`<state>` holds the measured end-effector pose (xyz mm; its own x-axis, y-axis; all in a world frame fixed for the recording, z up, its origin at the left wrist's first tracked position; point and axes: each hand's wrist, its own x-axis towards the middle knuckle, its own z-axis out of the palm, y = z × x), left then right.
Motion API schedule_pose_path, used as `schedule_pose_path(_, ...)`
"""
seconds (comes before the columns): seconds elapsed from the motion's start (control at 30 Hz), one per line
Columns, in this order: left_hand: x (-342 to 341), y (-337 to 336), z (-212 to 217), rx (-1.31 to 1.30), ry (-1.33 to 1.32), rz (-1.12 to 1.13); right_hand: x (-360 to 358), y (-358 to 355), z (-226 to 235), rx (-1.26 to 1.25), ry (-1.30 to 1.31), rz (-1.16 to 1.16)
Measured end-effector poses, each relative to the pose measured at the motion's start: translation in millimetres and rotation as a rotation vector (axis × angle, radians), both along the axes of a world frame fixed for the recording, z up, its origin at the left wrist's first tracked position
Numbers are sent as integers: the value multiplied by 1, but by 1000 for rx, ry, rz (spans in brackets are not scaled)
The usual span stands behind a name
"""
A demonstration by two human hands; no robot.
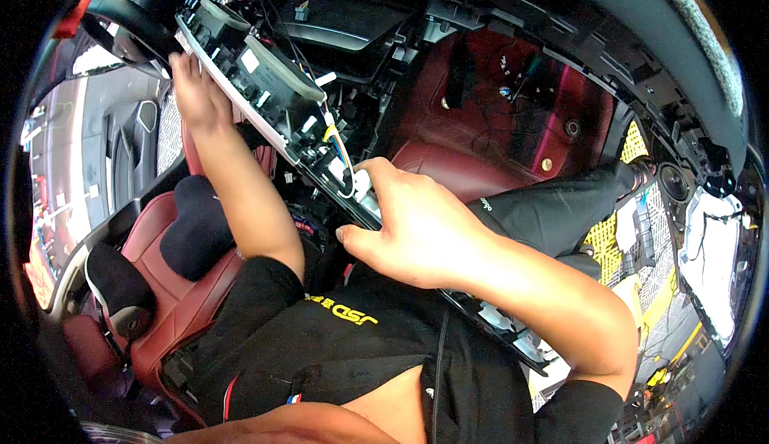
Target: The person removes a large plastic trim and infotainment screen assembly from a car dashboard. They use a screwdriver to pry or unscrew components and then use their hands to pull the assembly forward, revealing wires. They proceed to disconnect multiple wire harnesses from the back of the assembly.
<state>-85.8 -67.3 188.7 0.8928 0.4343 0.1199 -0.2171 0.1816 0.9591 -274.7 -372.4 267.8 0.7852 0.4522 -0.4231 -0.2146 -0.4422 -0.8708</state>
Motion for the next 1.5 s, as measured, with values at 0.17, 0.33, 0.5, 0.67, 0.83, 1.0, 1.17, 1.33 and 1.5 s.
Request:
schedule_pose_path(0.17,-115,-45,-26,-51,-219,6,0,7,36,-52,111,3)
schedule_pose_path(0.33,-138,-65,-8,-259,-38,35,-12,18,48,-78,98,-51)
schedule_pose_path(0.5,-132,-59,4,-375,136,-128,-13,25,59,-5,207,-107)
schedule_pose_path(0.67,-123,-54,-21,-552,63,-339,-9,19,53,-42,88,-48)
schedule_pose_path(0.83,-118,-74,-38,-550,110,-326,-2,-2,20,-160,25,21)
schedule_pose_path(1.0,-111,-76,-70,-676,118,-406,6,-11,13,-303,-36,85)
schedule_pose_path(1.17,-95,-76,-74,-749,184,-463,12,-24,9,-239,18,74)
schedule_pose_path(1.33,-91,-80,-55,-780,134,-580,18,-28,39,-202,74,110)
schedule_pose_path(1.5,-87,-92,-36,-804,19,-646,35,-29,91,-331,191,137)
